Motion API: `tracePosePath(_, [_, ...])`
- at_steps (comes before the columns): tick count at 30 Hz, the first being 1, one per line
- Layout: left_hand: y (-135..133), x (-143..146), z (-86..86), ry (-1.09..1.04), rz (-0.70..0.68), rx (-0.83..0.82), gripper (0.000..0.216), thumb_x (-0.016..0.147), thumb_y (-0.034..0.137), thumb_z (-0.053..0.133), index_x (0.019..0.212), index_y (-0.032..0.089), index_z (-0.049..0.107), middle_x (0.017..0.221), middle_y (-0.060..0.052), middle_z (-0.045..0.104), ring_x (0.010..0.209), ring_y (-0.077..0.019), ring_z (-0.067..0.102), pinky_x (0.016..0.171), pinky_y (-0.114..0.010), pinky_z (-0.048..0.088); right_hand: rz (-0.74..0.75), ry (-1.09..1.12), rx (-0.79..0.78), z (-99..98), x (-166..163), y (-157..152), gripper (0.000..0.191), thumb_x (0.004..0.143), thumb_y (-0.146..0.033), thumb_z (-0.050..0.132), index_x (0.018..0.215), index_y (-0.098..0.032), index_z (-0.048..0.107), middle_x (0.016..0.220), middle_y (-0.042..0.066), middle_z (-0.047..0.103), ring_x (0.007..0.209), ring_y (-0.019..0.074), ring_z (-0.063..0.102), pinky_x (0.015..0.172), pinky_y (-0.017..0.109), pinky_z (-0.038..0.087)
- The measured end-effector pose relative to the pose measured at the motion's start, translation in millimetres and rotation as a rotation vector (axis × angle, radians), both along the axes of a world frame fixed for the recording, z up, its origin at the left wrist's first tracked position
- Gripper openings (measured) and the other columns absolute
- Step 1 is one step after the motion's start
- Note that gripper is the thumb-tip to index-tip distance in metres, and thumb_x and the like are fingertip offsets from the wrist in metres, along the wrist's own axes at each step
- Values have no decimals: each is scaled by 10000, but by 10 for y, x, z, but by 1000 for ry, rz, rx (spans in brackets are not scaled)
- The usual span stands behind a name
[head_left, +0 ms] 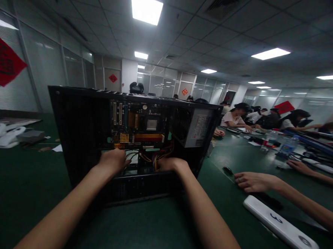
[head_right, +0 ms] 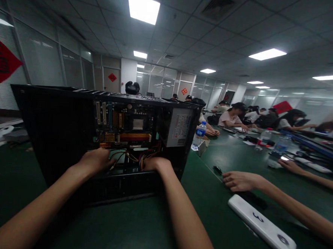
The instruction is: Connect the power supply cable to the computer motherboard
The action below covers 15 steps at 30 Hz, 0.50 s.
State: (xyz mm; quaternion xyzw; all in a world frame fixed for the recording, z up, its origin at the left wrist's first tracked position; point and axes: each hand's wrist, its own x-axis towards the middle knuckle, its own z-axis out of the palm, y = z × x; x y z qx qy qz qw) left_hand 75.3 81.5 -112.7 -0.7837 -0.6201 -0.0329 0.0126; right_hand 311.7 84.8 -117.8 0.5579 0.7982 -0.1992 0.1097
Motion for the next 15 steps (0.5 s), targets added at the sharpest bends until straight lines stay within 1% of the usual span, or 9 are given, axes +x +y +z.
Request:
tracePosePath(3, [54, -22, -50, -65, -107, -43, 352, 876, 400, 510, 1061, 136, 651, 1093, -183, 710, 1018, -323, 684, 812, -389, 532, 10, 4, -18, -7, 7, 11, 403, 880, -330, 609, 1248, -181, 677, 1190, 102, 715, 1031, 233, 696, 769, 259, 513])
tracePosePath(5, [65, -26, -64, -150, -208, -88, 370, 873, 427, 509, 1095, 150, 614, 1129, -154, 701, 1028, -277, 672, 837, -345, 522, 8, 0, -16, -21, 11, 29, 410, 885, -354, 609, 1246, -172, 678, 1217, 115, 702, 1054, 247, 687, 777, 268, 512])
tracePosePath(7, [66, -26, -74, -215, -266, -156, 442, 867, 455, 503, 1162, 134, 571, 1174, -168, 682, 1047, -279, 659, 864, -351, 518, 3, -3, -13, -31, 16, 44, 417, 897, -388, 597, 1231, -153, 684, 1212, 132, 701, 1048, 264, 687, 774, 286, 512])
tracePosePath(10, [80, -33, -100, -199, -267, -255, 552, 851, 424, 511, 1299, 101, 508, 1291, -209, 634, 1142, -311, 631, 945, -384, 500, 5, 18, -11, -19, 19, 37, 420, 918, -428, 569, 1215, -155, 688, 1164, 123, 720, 1001, 260, 698, 751, 290, 507])
tracePosePath(13, [115, -58, -126, -175, -304, -302, 574, 860, 373, 491, 1372, 112, 498, 1383, -208, 584, 1237, -320, 588, 1017, -400, 466, -2, 29, 22, 27, 16, -2, 405, 923, -430, 576, 1205, -160, 685, 1172, 120, 716, 1017, 258, 691, 770, 287, 499])
tracePosePath(15, [134, -82, -127, -151, -317, -313, 553, 882, 362, 452, 1377, 123, 522, 1374, -198, 597, 1223, -313, 601, 1015, -400, 470, -12, 28, 42, 54, 13, -25, 407, 927, -432, 576, 1203, -152, 680, 1185, 127, 709, 1031, 264, 684, 788, 292, 496])
